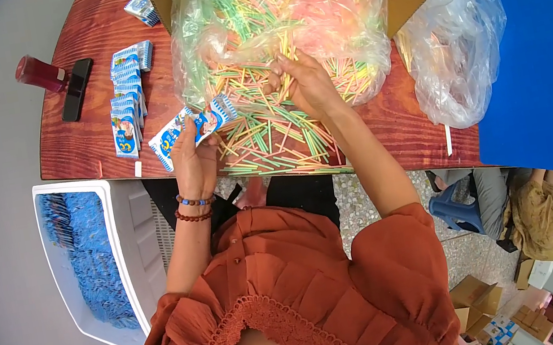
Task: Packaging small colorful straws and blue packets into plastic bags at a workstation.
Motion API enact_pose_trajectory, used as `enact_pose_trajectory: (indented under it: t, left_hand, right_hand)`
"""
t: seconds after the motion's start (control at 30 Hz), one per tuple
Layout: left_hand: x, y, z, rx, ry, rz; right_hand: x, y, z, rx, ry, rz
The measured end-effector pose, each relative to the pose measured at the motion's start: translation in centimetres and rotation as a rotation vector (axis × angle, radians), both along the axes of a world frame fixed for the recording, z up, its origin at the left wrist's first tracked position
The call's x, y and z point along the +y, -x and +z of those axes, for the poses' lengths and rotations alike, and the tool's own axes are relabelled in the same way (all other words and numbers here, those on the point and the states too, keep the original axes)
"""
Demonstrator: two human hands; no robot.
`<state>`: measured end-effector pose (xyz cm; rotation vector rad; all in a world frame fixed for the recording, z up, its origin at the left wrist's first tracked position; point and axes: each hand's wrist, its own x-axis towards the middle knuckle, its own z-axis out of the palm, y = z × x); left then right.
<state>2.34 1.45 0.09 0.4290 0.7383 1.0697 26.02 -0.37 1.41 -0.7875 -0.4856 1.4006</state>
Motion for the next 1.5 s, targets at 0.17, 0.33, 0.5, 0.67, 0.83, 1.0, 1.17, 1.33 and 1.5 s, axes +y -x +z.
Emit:
enact_pose_trajectory:
  t: [0.17,0.33,0.5,0.67,0.83,1.0,1.17,1.33,1.5]
  left_hand:
    - [0.0,0.3,0.0,0.002,-0.001,0.003]
    - [-0.1,-0.6,-0.3,-0.029,-0.025,0.03]
    - [0.1,-0.4,-0.1,-0.045,-0.021,0.033]
    - [0.1,-0.4,0.2,-0.051,-0.018,0.027]
    - [0.0,-0.8,0.4,-0.068,-0.054,0.048]
    - [-0.2,-1.5,0.9,-0.116,-0.063,0.087]
    - [0.6,-1.9,-0.7,-0.16,-0.077,0.116]
    - [1.1,-2.4,-0.9,-0.217,-0.087,0.084]
    - [1.6,-2.8,-0.9,-0.265,-0.078,0.088]
  right_hand:
    - [0.7,2.1,0.0,0.125,-0.064,-0.013]
    - [1.9,6.0,3.3,0.005,-0.335,-0.236]
    - [2.0,9.4,4.7,-0.312,-0.458,-0.389]
    - [1.7,10.2,4.6,-0.598,-0.511,-0.353]
    - [1.5,11.6,4.5,-0.666,-0.433,-0.344]
    - [2.1,12.2,3.3,-0.789,-0.428,-0.427]
    - [2.0,12.8,3.7,-0.636,-0.351,-0.422]
    - [2.9,11.2,2.7,-0.386,-0.326,-0.33]
    - [3.2,11.1,3.7,-0.514,-0.343,-0.308]
